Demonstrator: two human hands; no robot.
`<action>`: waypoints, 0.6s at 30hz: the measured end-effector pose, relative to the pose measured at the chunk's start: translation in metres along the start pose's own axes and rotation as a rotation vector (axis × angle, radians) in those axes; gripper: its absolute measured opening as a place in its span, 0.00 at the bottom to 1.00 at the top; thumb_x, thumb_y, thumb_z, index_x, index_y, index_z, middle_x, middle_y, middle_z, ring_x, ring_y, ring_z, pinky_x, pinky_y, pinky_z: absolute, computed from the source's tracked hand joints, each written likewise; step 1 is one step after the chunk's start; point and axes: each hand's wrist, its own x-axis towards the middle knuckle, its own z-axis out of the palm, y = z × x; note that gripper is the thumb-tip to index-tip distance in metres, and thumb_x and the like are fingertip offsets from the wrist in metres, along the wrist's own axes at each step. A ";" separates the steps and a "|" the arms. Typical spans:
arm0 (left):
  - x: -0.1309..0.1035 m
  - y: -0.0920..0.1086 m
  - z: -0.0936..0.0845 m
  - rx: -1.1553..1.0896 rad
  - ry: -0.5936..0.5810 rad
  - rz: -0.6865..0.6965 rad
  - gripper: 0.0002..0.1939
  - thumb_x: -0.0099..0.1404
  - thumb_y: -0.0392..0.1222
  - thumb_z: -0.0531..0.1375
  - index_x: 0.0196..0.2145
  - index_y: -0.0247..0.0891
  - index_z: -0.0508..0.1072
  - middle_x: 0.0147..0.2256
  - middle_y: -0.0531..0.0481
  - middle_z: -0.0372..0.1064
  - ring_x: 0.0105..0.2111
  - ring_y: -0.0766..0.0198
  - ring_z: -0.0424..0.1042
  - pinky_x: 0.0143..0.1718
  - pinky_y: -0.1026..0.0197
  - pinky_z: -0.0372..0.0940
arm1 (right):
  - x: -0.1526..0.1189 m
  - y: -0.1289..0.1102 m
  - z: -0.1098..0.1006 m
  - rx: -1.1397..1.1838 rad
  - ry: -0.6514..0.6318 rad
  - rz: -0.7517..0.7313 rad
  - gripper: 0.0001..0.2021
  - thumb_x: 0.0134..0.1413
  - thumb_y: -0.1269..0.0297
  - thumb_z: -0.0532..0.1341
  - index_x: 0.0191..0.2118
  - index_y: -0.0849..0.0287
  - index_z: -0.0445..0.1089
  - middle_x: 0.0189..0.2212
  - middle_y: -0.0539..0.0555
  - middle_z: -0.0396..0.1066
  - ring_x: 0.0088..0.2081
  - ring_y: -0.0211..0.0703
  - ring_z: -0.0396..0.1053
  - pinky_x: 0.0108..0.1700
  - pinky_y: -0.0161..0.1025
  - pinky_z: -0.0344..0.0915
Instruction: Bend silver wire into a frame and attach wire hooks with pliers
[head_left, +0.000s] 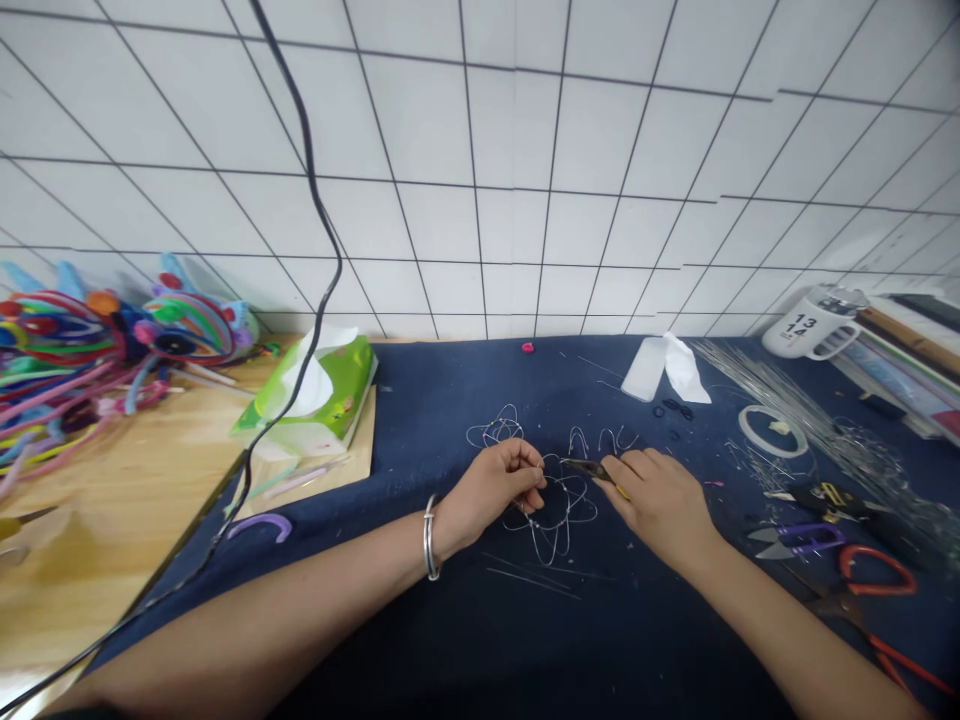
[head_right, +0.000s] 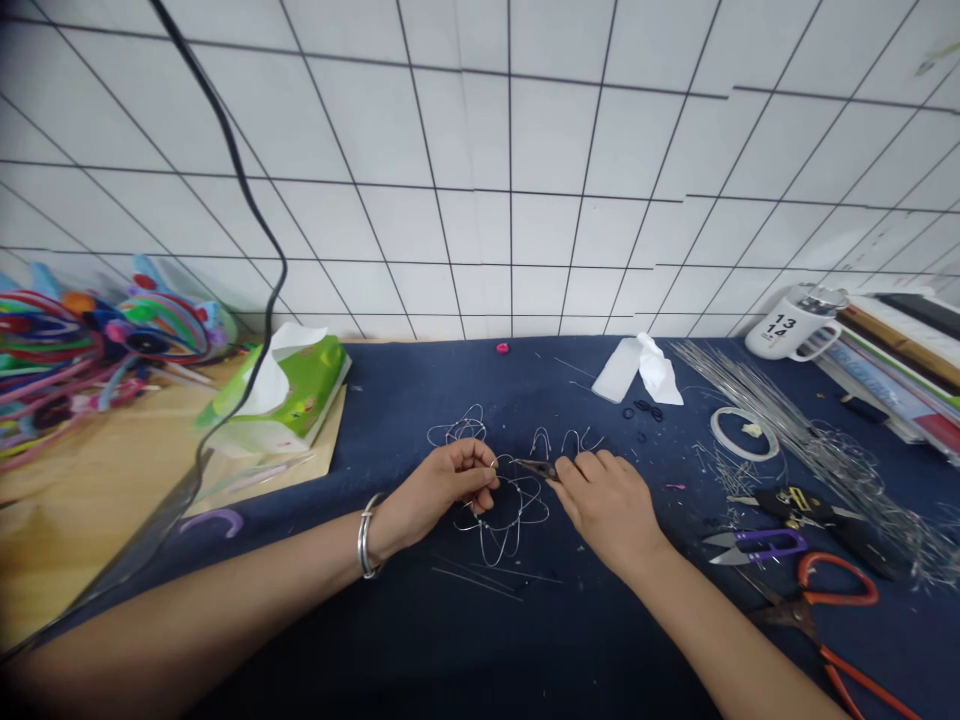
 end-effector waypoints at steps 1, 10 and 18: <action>0.000 0.000 0.000 0.003 0.000 0.000 0.06 0.58 0.39 0.55 0.33 0.34 0.64 0.28 0.49 0.67 0.23 0.71 0.68 0.24 0.67 0.63 | 0.000 0.000 0.000 -0.006 -0.001 -0.007 0.11 0.55 0.60 0.52 0.40 0.58 0.65 0.27 0.52 0.64 0.30 0.39 0.59 0.33 0.37 0.54; 0.000 0.002 0.000 0.023 -0.004 0.003 0.07 0.58 0.40 0.55 0.33 0.34 0.64 0.28 0.49 0.67 0.24 0.71 0.68 0.25 0.66 0.63 | 0.000 0.004 -0.001 -0.034 0.024 -0.075 0.10 0.55 0.61 0.52 0.40 0.58 0.65 0.26 0.52 0.63 0.30 0.39 0.58 0.33 0.37 0.53; 0.001 -0.001 0.000 0.067 0.001 0.005 0.06 0.59 0.40 0.54 0.33 0.34 0.63 0.28 0.49 0.67 0.23 0.71 0.68 0.24 0.67 0.63 | 0.000 0.008 -0.001 0.000 0.014 -0.071 0.09 0.55 0.61 0.52 0.39 0.57 0.65 0.27 0.51 0.63 0.30 0.38 0.58 0.32 0.37 0.52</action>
